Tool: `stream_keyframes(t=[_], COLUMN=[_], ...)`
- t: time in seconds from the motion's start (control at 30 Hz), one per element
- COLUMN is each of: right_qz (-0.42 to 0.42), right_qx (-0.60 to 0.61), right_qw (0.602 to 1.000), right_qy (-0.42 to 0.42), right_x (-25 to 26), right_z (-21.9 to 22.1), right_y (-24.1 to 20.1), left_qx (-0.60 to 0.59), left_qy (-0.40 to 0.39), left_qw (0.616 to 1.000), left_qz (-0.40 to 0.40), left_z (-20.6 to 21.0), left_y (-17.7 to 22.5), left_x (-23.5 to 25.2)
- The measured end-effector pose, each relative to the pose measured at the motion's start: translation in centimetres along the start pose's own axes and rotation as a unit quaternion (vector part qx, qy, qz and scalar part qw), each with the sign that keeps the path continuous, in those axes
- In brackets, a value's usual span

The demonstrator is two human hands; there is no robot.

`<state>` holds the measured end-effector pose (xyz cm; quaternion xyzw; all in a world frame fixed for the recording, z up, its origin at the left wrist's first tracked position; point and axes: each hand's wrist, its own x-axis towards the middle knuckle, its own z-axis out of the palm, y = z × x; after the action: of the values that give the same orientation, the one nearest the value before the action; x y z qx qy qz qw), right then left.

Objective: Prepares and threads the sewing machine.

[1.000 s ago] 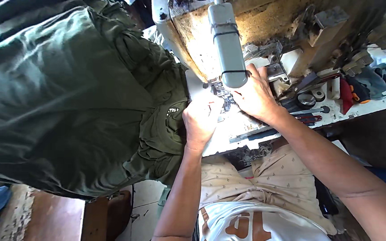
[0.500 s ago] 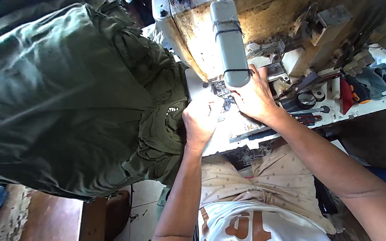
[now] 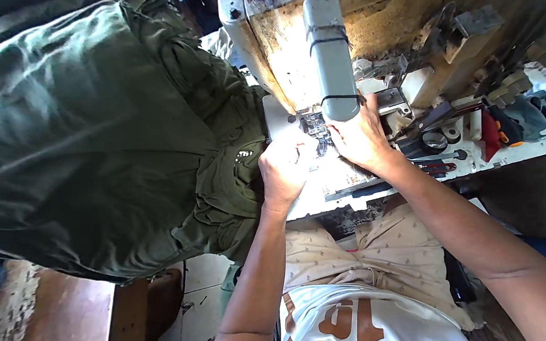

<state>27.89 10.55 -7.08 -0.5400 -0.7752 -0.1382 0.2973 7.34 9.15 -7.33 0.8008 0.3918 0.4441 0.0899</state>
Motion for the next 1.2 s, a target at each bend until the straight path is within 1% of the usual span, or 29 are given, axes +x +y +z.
stream_keyframes(t=[0.3, 0.53, 0.7, 0.83, 0.97, 1.1, 1.2], right_qz=[0.007, 0.001, -0.006, -0.007, 0.002, 0.007, 0.016], right_qx=[-0.001, -0.006, 0.014, 0.014, 0.022, 0.061, 0.095], right_qw=[1.000, 1.000, 1.000, 1.000, 1.000, 0.998, 0.995], right_qy=[-0.010, -0.001, 0.004, -0.011, -0.006, 0.003, 0.008], right_x=[-0.07, 0.10, 0.04, 0.14, 0.19, 0.20, 0.26], right_z=[-0.30, 0.04, 0.18, -0.03, 0.12, 0.05, -0.06], right_y=[-0.15, -0.06, 0.04, 0.14, 0.08, 0.23, 0.40], left_qx=[0.004, 0.005, 0.011, 0.007, -0.004, 0.004, -0.004], left_qy=[0.004, 0.005, 0.001, 0.002, 0.018, 0.009, 0.020], left_qw=[1.000, 1.000, 1.000, 1.000, 1.000, 1.000, 1.000], left_qz=[0.003, 0.002, 0.000, 0.003, 0.004, 0.000, 0.002], left_z=[0.10, 0.12, 0.06, 0.09, 0.33, 0.26, 0.42], left_y=[-0.12, -0.08, -0.16, -0.13, -0.46, -0.26, -0.52], left_x=[-0.12, -0.12, -0.30, -0.29, 0.09, -0.17, 0.00])
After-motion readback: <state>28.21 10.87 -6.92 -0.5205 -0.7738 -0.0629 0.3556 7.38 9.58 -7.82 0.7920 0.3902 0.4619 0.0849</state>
